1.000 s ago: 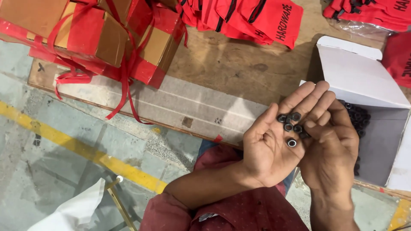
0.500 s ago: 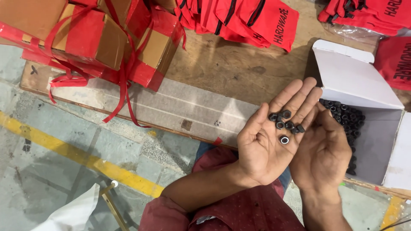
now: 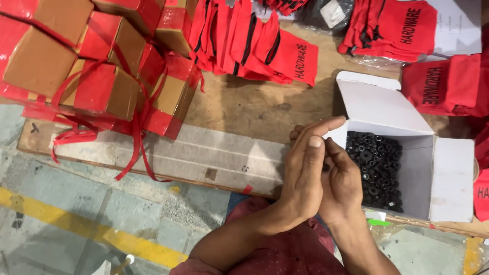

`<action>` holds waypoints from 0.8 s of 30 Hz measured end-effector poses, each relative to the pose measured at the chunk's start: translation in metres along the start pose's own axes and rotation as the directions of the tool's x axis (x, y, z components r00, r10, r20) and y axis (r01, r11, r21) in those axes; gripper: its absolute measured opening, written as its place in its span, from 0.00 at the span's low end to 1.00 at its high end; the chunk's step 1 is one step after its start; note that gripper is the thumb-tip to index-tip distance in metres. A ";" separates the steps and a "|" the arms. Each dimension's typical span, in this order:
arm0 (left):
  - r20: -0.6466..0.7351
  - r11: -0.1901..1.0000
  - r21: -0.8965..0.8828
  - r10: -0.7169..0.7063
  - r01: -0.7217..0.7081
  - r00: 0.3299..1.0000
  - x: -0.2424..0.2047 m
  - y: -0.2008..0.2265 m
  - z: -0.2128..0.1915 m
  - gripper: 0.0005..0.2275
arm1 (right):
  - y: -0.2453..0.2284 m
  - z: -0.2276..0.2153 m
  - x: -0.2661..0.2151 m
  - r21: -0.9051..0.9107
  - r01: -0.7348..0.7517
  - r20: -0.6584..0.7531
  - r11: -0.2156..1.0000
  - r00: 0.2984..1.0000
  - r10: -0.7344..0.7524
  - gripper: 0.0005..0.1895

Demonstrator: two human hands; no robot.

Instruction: Counting and placing small black hardware components into small red fabric pouches on a workbench.

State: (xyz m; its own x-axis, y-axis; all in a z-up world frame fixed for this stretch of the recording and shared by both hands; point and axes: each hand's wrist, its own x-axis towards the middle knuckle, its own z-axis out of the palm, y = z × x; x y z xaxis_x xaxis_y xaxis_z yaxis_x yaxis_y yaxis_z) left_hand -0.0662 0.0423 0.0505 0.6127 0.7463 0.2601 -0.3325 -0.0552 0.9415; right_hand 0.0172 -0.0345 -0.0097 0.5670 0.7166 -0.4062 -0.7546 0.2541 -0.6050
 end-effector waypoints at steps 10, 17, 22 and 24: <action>0.119 0.886 0.214 0.395 -0.412 0.911 0.156 -0.043 0.031 0.10 | -0.052 0.025 -0.027 0.373 -0.047 0.001 0.927 0.999 0.050 0.19; 0.177 0.622 0.769 0.015 -0.147 0.984 0.281 -0.155 0.089 0.14 | -0.077 -0.014 -0.052 0.414 0.052 -0.043 0.909 0.998 -0.038 0.18; 0.122 0.531 0.845 -0.076 -0.063 0.990 0.301 -0.202 0.108 0.15 | -0.079 -0.037 -0.053 0.324 0.103 -0.246 0.940 0.969 -0.021 0.18; 0.094 0.530 0.844 0.005 -0.082 0.996 0.302 -0.214 0.108 0.10 | -0.079 -0.036 -0.051 0.311 0.046 -0.301 0.949 0.952 0.052 0.19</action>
State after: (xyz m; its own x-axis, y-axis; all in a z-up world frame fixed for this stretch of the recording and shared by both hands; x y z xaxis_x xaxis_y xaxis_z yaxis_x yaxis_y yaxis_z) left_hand 0.2677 0.2076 -0.0486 0.6757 0.6803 0.2839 0.3784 -0.6507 0.6584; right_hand 0.0599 -0.1144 0.0345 0.5998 0.5002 -0.6245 -0.7929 0.4766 -0.3798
